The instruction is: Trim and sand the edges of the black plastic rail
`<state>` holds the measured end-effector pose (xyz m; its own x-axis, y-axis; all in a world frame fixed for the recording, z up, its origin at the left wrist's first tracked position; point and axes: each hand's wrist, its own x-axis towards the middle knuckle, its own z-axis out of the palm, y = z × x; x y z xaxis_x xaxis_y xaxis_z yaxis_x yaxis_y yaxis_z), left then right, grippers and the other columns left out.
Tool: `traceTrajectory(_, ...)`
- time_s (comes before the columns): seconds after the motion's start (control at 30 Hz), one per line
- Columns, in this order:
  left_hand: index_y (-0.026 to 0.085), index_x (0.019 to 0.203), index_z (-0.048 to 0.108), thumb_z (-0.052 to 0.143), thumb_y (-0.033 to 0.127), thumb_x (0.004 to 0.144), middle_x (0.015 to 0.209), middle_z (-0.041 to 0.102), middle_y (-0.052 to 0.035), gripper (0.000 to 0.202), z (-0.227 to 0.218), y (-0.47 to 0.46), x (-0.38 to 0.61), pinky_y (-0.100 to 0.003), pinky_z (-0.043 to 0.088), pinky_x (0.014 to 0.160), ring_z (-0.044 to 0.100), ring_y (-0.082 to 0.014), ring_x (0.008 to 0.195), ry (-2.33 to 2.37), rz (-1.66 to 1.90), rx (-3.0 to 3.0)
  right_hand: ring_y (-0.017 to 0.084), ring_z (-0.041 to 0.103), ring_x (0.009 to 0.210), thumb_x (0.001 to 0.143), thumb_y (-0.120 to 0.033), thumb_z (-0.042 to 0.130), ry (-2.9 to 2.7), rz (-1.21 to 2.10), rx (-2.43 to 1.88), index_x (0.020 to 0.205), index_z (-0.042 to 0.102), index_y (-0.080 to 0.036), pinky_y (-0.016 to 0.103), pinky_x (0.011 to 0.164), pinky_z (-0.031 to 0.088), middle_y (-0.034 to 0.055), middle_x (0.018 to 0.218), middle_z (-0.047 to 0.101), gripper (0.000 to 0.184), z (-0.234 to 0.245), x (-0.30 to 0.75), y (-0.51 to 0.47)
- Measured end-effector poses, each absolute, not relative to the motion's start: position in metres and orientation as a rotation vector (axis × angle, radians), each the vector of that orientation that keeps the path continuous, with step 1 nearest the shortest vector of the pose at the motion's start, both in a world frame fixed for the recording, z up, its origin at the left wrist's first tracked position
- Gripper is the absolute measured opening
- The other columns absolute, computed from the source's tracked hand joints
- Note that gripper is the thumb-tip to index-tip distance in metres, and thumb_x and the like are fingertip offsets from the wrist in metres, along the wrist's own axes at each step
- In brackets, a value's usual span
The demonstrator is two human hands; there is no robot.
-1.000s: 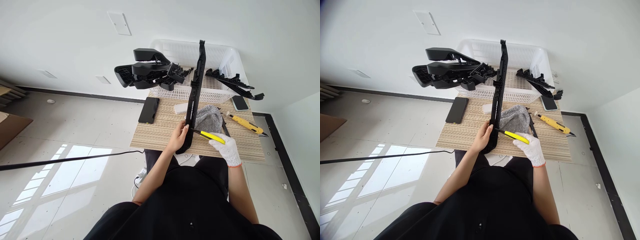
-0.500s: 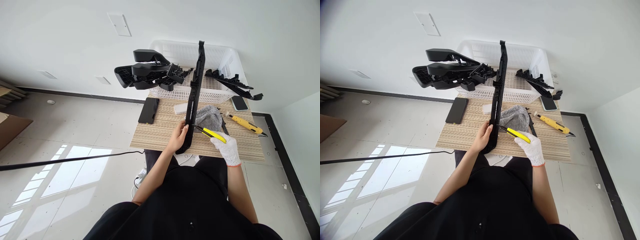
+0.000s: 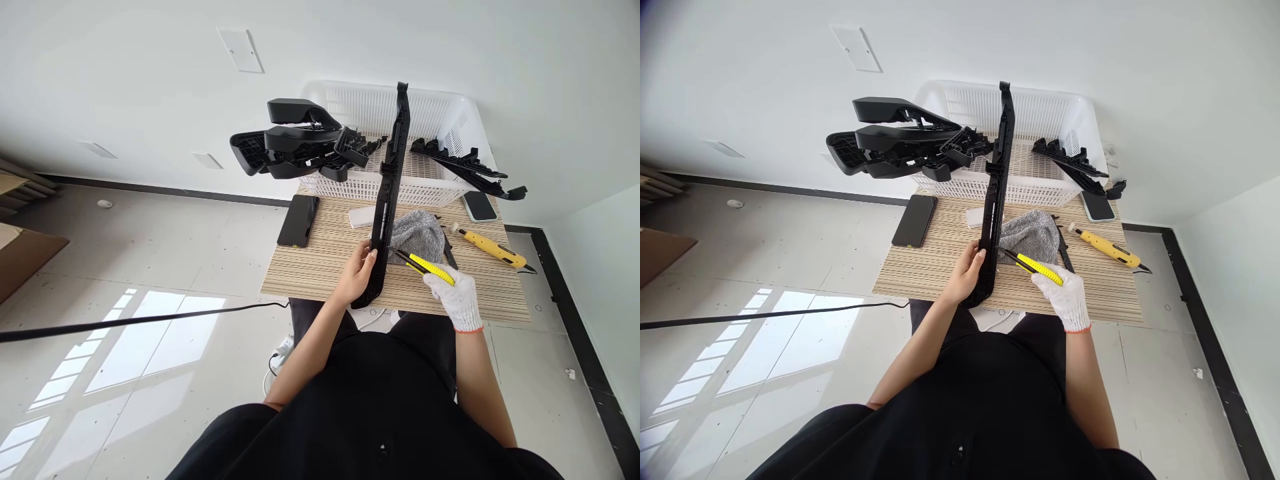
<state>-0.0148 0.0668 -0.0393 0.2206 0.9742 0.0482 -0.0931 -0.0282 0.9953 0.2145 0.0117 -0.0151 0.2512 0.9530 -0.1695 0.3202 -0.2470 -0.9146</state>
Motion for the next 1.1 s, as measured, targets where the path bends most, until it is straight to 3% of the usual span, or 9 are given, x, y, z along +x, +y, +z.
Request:
traceTrajectory(0.17, 0.025, 0.145, 0.029, 0.044, 0.057, 0.099, 0.122, 0.063, -0.0141, 0.058, -0.037, 0.064, -0.011, -0.033, 0.058, 0.069, 0.071, -0.0158, 0.077, 0.844, 1.059, 1.205, 0.012, 0.050, 0.046, 0.069, -0.048, 0.080, -1.079, 0.939, -1.729, 0.105, 0.078, -0.014, 0.027, 0.043, 0.041, -0.0023, 0.053, 0.059, 0.050, -0.022, 0.215, 0.013)
traceTrajectory(0.27, 0.025, 0.151, 0.022, 0.040, 0.054, 0.101, 0.117, 0.065, -0.0126, 0.060, -0.034, 0.062, -0.010, -0.034, 0.059, 0.069, 0.070, -0.0167, 0.076, 0.843, 1.080, 1.205, 0.012, 0.047, 0.046, 0.067, -0.043, 0.082, -1.004, 0.948, -1.712, 0.101, 0.078, -0.014, 0.026, 0.042, 0.039, -0.0039, 0.051, 0.056, 0.045, -0.023, 0.214, 0.014)
traceTrajectory(0.4, 0.023, 0.151, 0.024, 0.039, 0.049, 0.103, 0.103, 0.067, -0.0086, 0.057, -0.030, 0.061, -0.012, -0.034, 0.059, 0.070, 0.069, -0.0163, 0.075, 0.876, 1.047, 1.222, 0.010, 0.044, 0.045, 0.067, -0.039, 0.082, -0.948, 0.976, -1.693, 0.097, 0.079, -0.015, 0.025, 0.042, 0.037, -0.0052, 0.049, 0.053, 0.039, -0.020, 0.213, 0.014)
traceTrajectory(0.6, 0.026, 0.148, 0.028, 0.058, 0.042, 0.096, 0.122, 0.062, -0.0112, 0.062, -0.025, 0.065, -0.014, -0.036, 0.060, 0.084, 0.070, -0.0168, 0.089, 0.814, 1.009, 1.255, 0.011, 0.045, 0.045, 0.067, -0.041, 0.082, -0.976, 0.952, -1.704, 0.098, 0.079, -0.014, 0.025, 0.041, 0.036, -0.0051, 0.048, 0.051, 0.042, -0.018, 0.212, 0.013)
traceTrajectory(0.7, 0.023, 0.143, 0.034, 0.061, 0.037, 0.095, 0.117, 0.064, -0.0095, 0.057, -0.019, 0.068, -0.013, -0.038, 0.056, 0.094, 0.069, -0.0189, 0.101, 0.809, 1.003, 1.301, 0.011, 0.046, 0.046, 0.067, -0.041, 0.083, -0.985, 0.951, -1.704, 0.099, 0.079, -0.014, 0.025, 0.042, 0.038, -0.0048, 0.050, 0.053, 0.042, -0.019, 0.213, 0.013)
traceTrajectory(0.8, 0.019, 0.128, 0.045, 0.061, 0.034, 0.094, 0.108, 0.067, -0.0080, 0.041, -0.012, 0.071, -0.012, -0.036, 0.054, 0.093, 0.066, -0.0195, 0.104, 0.874, 0.977, 1.327, 0.011, 0.046, 0.046, 0.068, -0.040, 0.083, -0.979, 0.961, -1.696, 0.100, 0.079, -0.015, 0.024, 0.043, 0.038, -0.0044, 0.050, 0.055, 0.041, -0.020, 0.214, 0.013)
traceTrajectory(0.9, 0.019, 0.117, 0.047, 0.061, 0.035, 0.095, 0.100, 0.068, -0.0068, 0.031, -0.008, 0.070, -0.009, -0.033, 0.054, 0.083, 0.067, -0.0193, 0.097, 0.953, 0.950, 1.301, 0.010, 0.047, 0.047, 0.069, -0.042, 0.083, -0.985, 0.967, -1.683, 0.101, 0.079, -0.015, 0.024, 0.044, 0.039, -0.0030, 0.054, 0.059, 0.041, -0.020, 0.214, 0.012)
traceTrajectory(1.1, 0.021, 0.103, 0.045, 0.053, 0.049, 0.097, 0.079, 0.069, -0.0014, 0.029, -0.004, 0.069, 0.000, -0.030, 0.049, 0.070, 0.067, -0.0173, 0.075, 1.167, 0.976, 1.291, 0.010, 0.046, 0.047, 0.069, -0.041, 0.084, -0.973, 0.982, -1.668, 0.102, 0.079, -0.014, 0.024, 0.044, 0.039, -0.0030, 0.055, 0.060, 0.043, -0.020, 0.215, 0.012)
